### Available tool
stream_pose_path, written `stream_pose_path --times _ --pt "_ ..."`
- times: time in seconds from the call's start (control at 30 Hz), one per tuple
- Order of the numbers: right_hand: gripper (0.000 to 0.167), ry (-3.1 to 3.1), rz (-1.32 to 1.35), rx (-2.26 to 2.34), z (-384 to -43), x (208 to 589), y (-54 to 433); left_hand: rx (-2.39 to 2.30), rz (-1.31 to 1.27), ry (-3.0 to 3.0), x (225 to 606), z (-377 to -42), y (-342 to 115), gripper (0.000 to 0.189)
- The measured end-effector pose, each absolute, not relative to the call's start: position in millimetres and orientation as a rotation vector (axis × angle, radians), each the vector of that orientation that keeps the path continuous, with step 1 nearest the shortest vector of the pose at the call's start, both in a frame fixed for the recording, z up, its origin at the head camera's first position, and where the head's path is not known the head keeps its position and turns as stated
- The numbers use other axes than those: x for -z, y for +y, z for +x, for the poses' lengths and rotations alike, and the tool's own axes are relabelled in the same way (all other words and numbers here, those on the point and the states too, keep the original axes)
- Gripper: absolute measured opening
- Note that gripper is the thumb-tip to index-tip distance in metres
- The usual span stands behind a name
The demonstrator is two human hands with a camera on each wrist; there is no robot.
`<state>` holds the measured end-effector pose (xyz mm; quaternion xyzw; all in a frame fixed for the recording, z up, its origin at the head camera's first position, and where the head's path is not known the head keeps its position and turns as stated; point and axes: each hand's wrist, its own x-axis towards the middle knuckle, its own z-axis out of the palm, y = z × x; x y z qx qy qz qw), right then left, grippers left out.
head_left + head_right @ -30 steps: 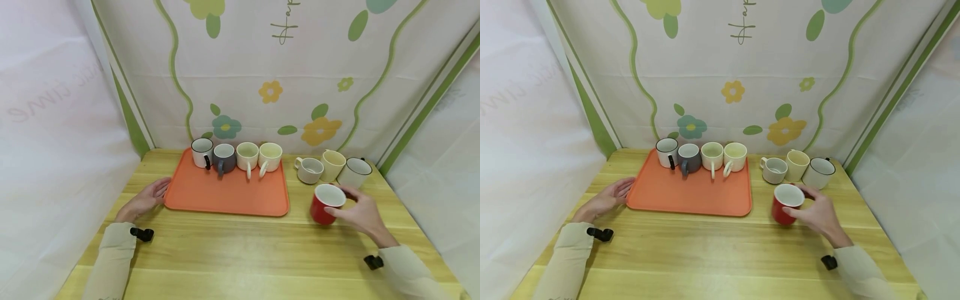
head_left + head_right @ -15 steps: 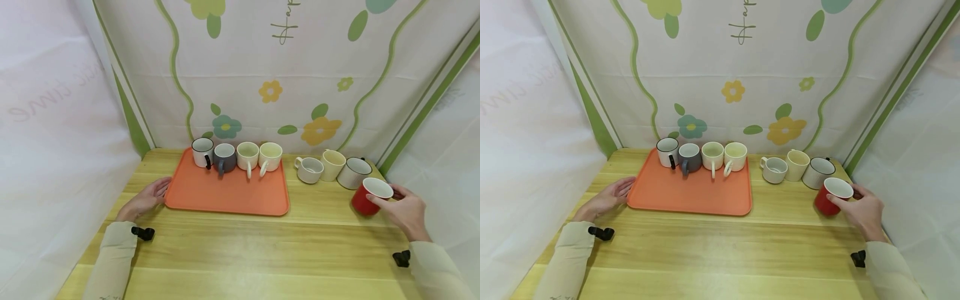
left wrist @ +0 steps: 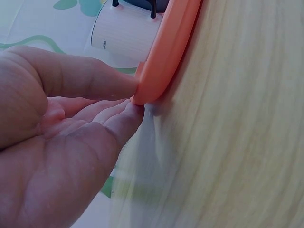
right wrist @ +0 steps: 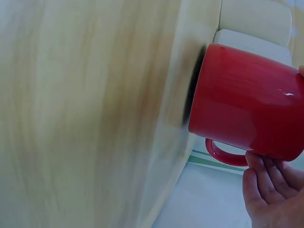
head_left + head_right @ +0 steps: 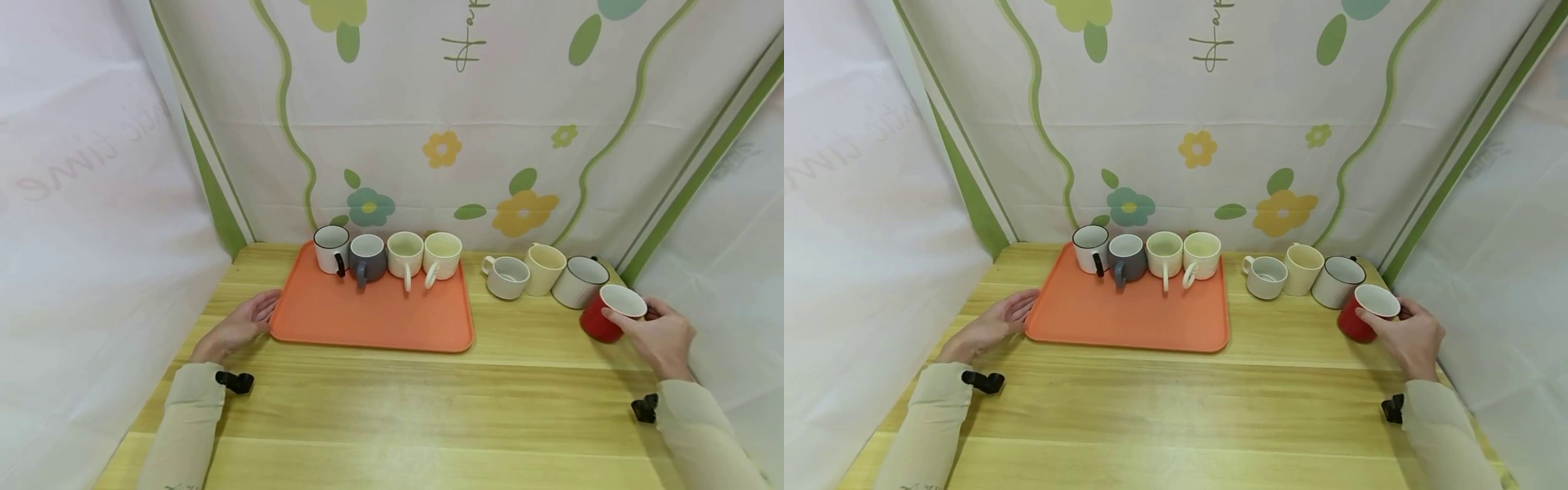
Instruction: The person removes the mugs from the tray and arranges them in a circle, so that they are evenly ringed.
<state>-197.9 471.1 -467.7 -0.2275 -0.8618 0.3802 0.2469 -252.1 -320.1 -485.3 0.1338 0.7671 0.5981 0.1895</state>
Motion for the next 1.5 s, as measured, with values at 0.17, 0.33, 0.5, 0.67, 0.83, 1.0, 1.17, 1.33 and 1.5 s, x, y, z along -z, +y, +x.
stream_pose_path --times 0.17,0.33,0.5,0.67,0.83,1.0,1.17,1.33,1.5 --pt "0.06 -2.356 -0.652 -1.023 -200 470 470 -1.688 0.367 2.151 485 -251 -319 0.085" --pt "0.062 -2.331 -0.678 -1.021 -202 471 464 -1.683 0.376 2.158 485 -251 -320 0.085" --pt "0.063 -2.321 -0.69 -0.987 -204 470 458 -1.68 0.367 2.155 484 -252 -319 0.086" --pt "0.072 -2.367 -0.702 -0.937 -204 469 455 -1.673 0.364 2.157 483 -251 -319 0.085" --pt "0.079 -2.453 -0.69 -0.902 -202 462 453 -1.669 0.377 2.158 483 -251 -319 0.085" --pt "0.086 -2.502 -0.598 -0.87 -200 450 443 -1.66 0.382 2.168 484 -253 -318 0.084" --pt "0.085 -2.463 -0.414 -0.85 -201 434 407 -1.649 0.385 2.174 485 -255 -318 0.085" --pt "0.091 -2.519 -0.147 -0.822 -210 422 355 -1.663 0.387 2.163 486 -256 -319 0.085" --pt "0.085 -2.585 0.046 -0.934 -229 427 304 -1.671 0.383 2.155 486 -255 -320 0.085"
